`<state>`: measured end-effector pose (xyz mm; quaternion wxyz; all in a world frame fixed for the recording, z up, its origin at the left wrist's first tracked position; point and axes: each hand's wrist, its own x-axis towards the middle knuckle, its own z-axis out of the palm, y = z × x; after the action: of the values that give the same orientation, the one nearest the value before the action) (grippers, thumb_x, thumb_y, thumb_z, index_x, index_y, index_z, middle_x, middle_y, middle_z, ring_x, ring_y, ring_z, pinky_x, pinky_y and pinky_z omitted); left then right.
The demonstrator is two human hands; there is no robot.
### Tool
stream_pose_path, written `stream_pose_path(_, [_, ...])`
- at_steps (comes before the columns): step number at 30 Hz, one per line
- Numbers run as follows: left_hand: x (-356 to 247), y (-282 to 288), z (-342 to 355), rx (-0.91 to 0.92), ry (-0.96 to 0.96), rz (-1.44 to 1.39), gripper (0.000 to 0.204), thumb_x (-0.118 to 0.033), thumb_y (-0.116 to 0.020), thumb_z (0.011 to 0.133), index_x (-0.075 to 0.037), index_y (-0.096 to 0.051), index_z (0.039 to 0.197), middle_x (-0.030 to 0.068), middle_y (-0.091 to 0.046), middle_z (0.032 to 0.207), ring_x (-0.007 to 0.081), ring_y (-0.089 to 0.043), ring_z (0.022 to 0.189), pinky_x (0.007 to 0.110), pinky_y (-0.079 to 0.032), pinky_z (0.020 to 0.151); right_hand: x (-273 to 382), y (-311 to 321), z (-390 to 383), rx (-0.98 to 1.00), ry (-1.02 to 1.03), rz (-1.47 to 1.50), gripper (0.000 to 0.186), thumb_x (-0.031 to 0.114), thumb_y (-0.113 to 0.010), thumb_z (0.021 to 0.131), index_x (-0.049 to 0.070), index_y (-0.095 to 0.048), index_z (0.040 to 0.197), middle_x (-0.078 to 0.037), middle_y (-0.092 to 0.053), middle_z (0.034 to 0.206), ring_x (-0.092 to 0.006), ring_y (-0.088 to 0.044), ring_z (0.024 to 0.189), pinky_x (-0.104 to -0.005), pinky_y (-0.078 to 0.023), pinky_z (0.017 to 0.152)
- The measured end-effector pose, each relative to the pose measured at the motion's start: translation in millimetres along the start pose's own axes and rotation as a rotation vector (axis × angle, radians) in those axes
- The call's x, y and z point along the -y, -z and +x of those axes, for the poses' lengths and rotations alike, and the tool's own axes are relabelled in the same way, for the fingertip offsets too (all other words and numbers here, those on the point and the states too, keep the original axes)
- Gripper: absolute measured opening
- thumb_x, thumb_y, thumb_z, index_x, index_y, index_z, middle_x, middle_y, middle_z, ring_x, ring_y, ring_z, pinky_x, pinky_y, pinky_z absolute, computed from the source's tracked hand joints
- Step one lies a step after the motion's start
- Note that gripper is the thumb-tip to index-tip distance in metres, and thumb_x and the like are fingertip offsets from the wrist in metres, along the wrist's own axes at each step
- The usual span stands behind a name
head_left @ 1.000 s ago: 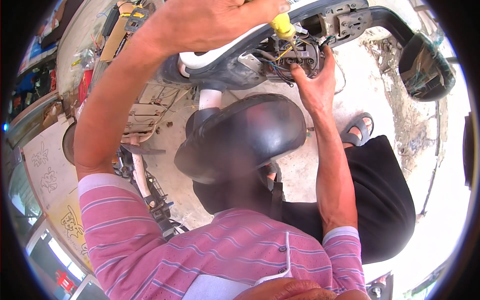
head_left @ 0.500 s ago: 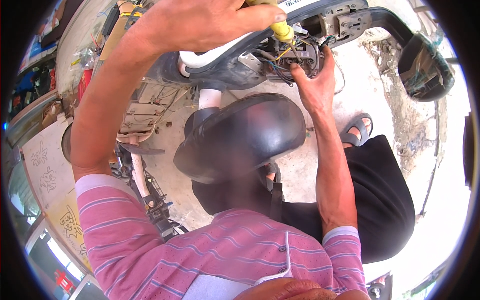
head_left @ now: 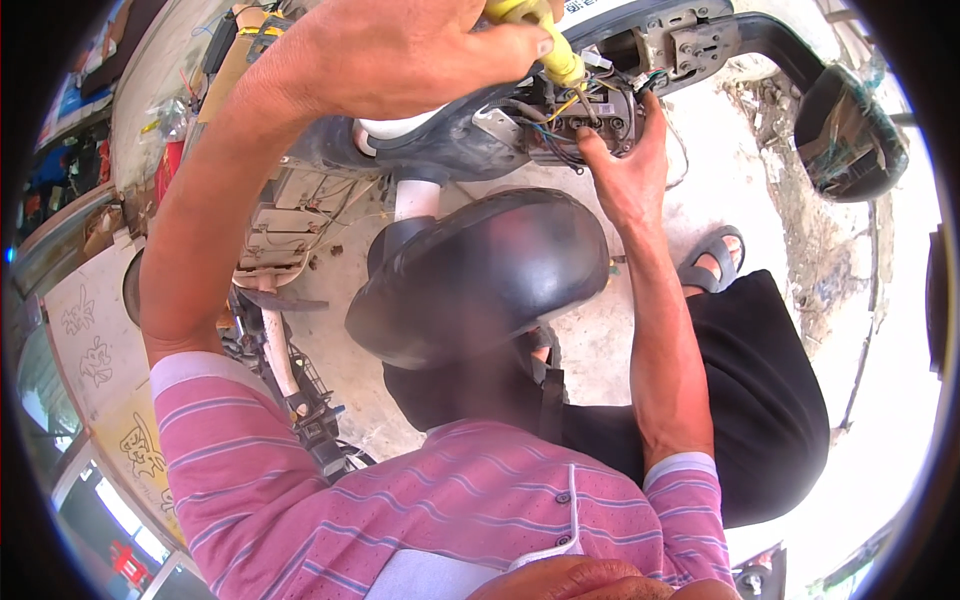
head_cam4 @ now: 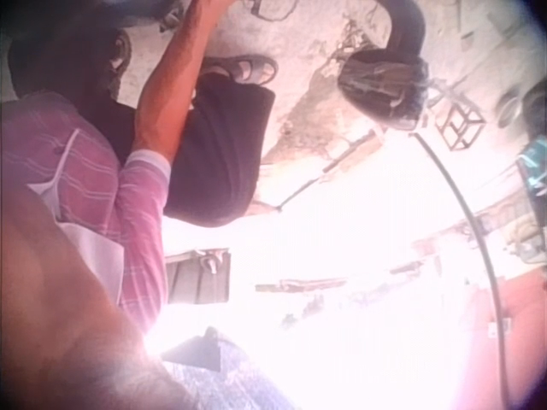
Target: The person works on the internal components of an electric scooter using a screwdriver and their hands. They are seen manipulating wires and various parts near the seat area and rear wheel.
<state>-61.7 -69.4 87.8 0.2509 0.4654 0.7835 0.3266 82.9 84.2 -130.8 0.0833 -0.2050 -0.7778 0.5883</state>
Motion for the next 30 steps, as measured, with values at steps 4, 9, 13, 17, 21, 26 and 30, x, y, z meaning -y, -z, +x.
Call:
stream_pose_path(4, [-27.7,1.1,1.4,-0.004,0.103,0.042,0.052,-0.012,-0.060,0.095,0.008,-0.043,0.139,0.0210,-0.065,0.099,0.0224,-0.070,0.083,0.030,-0.057,0.061,3.1,5.1,-0.4,0.011,-0.027,0.016,0.096,0.023,-0.081,0.077,-0.013,-0.032,0.151,-0.034,-0.048,0.146,-0.0394,-0.050,0.138,-0.0427,-0.038,0.118])
stream_pose_path(9, [-38.4,15.9,8.5,0.244,0.260,0.337,0.043,-0.020,-0.057,0.102,0.007,-0.049,0.134,0.0206,-0.072,0.102,0.0179,-0.070,0.082,0.028,-0.056,0.064,1.3,2.4,0.2,-0.002,0.001,-0.005,0.096,0.023,-0.081,0.077,-0.013,-0.032,0.151,-0.034,-0.048,0.146,-0.0396,-0.050,0.138,-0.0428,-0.038,0.118])
stream_pose_path(13, [0.0,-1.3,8.6,0.062,-0.046,0.325,0.042,-0.020,-0.058,0.101,0.006,-0.050,0.133,0.0208,-0.071,0.102,0.0223,-0.070,0.085,0.033,-0.057,0.084,2.4,1.8,-0.2,0.006,-0.011,-0.005,0.096,0.023,-0.081,0.077,-0.014,-0.032,0.151,-0.035,-0.048,0.146,-0.0398,-0.050,0.138,-0.0427,-0.038,0.118])
stream_pose_path(17, [2.7,-5.9,3.6,0.049,-0.118,0.233,0.043,-0.021,-0.058,0.100,0.004,-0.050,0.134,0.0190,-0.071,0.098,0.0243,-0.070,0.081,0.036,-0.058,0.086,0.7,2.7,0.2,0.001,-0.012,-0.005,0.096,0.023,-0.081,0.077,-0.014,-0.032,0.151,-0.035,-0.048,0.146,-0.0399,-0.050,0.138,-0.0426,-0.038,0.118])
stream_pose_path(21, [-29.1,-0.8,7.3,-0.060,0.085,0.268,0.041,-0.018,-0.056,0.101,0.002,-0.050,0.135,0.0154,-0.070,0.090,0.0220,-0.069,0.070,0.034,-0.060,0.074,5.3,5.9,0.2,0.006,-0.021,-0.002,0.096,0.023,-0.081,0.077,-0.014,-0.032,0.151,-0.035,-0.048,0.146,-0.0399,-0.050,0.138,-0.0426,-0.038,0.118])
stream_pose_path(26, [-25.4,-52.2,19.6,-0.322,0.033,0.297,0.041,-0.014,-0.057,0.099,0.002,-0.051,0.136,0.0152,-0.070,0.091,0.0231,-0.065,0.067,0.038,-0.060,0.076,0.9,1.4,-0.4,0.005,-0.002,-0.004,0.097,0.024,-0.081,0.077,-0.014,-0.032,0.151,-0.035,-0.049,0.146,-0.0401,-0.050,0.138,-0.0428,-0.038,0.118])
stream_pose_path(30, [-29.4,-49.0,15.6,-0.505,-0.102,0.350,0.043,-0.016,-0.061,0.097,0.001,-0.051,0.135,0.0144,-0.071,0.092,0.0223,-0.070,0.082,0.042,-0.059,0.085,-3.9,1.1,1.0,0.003,-0.007,-0.010,0.096,0.025,-0.081,0.078,-0.013,-0.032,0.151,-0.033,-0.051,0.144,-0.0370,-0.053,0.134,-0.0414,-0.041,0.115])
